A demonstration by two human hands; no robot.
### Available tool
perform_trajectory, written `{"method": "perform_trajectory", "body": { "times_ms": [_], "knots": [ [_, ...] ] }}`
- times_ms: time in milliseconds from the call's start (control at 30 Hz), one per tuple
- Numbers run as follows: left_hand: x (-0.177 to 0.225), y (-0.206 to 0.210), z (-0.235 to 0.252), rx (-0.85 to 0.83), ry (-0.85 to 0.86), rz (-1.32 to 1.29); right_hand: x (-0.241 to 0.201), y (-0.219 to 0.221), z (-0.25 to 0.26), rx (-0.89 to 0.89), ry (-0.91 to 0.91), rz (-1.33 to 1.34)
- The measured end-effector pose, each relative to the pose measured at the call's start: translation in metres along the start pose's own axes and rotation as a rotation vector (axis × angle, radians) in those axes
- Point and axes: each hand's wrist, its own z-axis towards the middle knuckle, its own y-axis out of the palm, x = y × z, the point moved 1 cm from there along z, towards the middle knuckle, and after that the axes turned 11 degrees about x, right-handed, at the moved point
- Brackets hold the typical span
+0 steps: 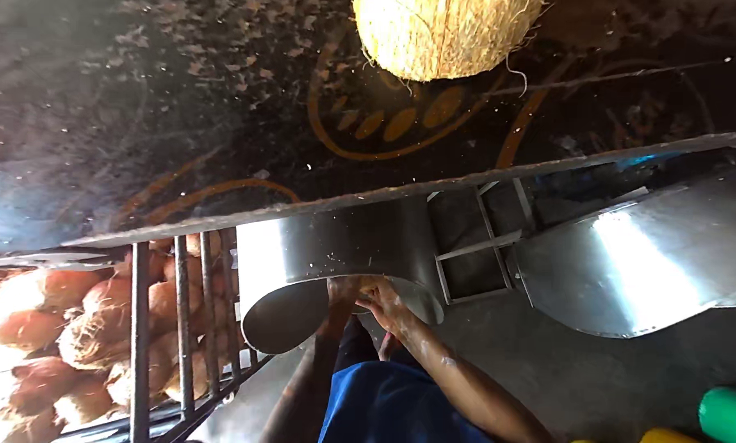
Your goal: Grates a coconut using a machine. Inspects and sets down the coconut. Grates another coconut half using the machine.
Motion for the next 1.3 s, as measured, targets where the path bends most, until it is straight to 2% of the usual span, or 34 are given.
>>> {"method": "perform_trajectory", "body": {
  "times_ms": [233,567,633,700,767,833,933,967,1067,1100,1167,1233,1300],
  "knots": [
    [-0.007,-0.002,0.002,-0.05,-0.04,-0.101,-0.004,0.008,-0.003,0.049,-0.035,-0.102],
    [-0.035,-0.006,0.017,-0.131,-0.231,-0.316,-0.002,0.031,0.004,0.117,-0.086,-0.28],
    [-0.034,-0.013,0.008,-0.128,-0.256,-0.313,-0.003,0.03,-0.008,0.118,-0.001,-0.276],
    [-0.011,-0.021,0.004,-0.147,-0.088,-0.152,-0.014,0.03,-0.013,0.046,0.064,-0.161],
    [0.011,-0.029,-0.007,-0.214,0.068,0.145,-0.018,0.026,-0.015,-0.02,0.083,0.042],
    [0.022,-0.027,-0.01,-0.235,0.113,0.317,-0.015,0.023,-0.009,-0.059,0.114,0.2],
    [0.031,-0.011,0.002,-0.189,0.131,0.634,-0.012,0.026,-0.003,-0.014,0.096,0.145],
    [0.029,-0.008,0.005,-0.178,0.113,0.643,-0.011,0.027,-0.003,0.019,0.089,0.095],
    [0.01,-0.001,0.008,-0.043,-0.055,0.171,-0.012,0.029,-0.003,0.083,0.066,-0.064],
    [0.001,-0.001,0.007,-0.057,-0.123,-0.012,-0.012,0.027,-0.003,0.098,0.042,-0.116],
    [-0.013,-0.01,0.001,-0.195,-0.252,-0.318,-0.009,0.021,-0.009,0.1,0.023,-0.152],
    [-0.016,-0.03,0.002,-0.326,-0.307,-0.409,-0.005,0.015,-0.013,-0.007,0.075,-0.063],
    [-0.001,-0.036,0.003,-0.301,-0.16,-0.23,-0.005,0.017,-0.015,-0.043,0.088,0.057]
  ]
}}
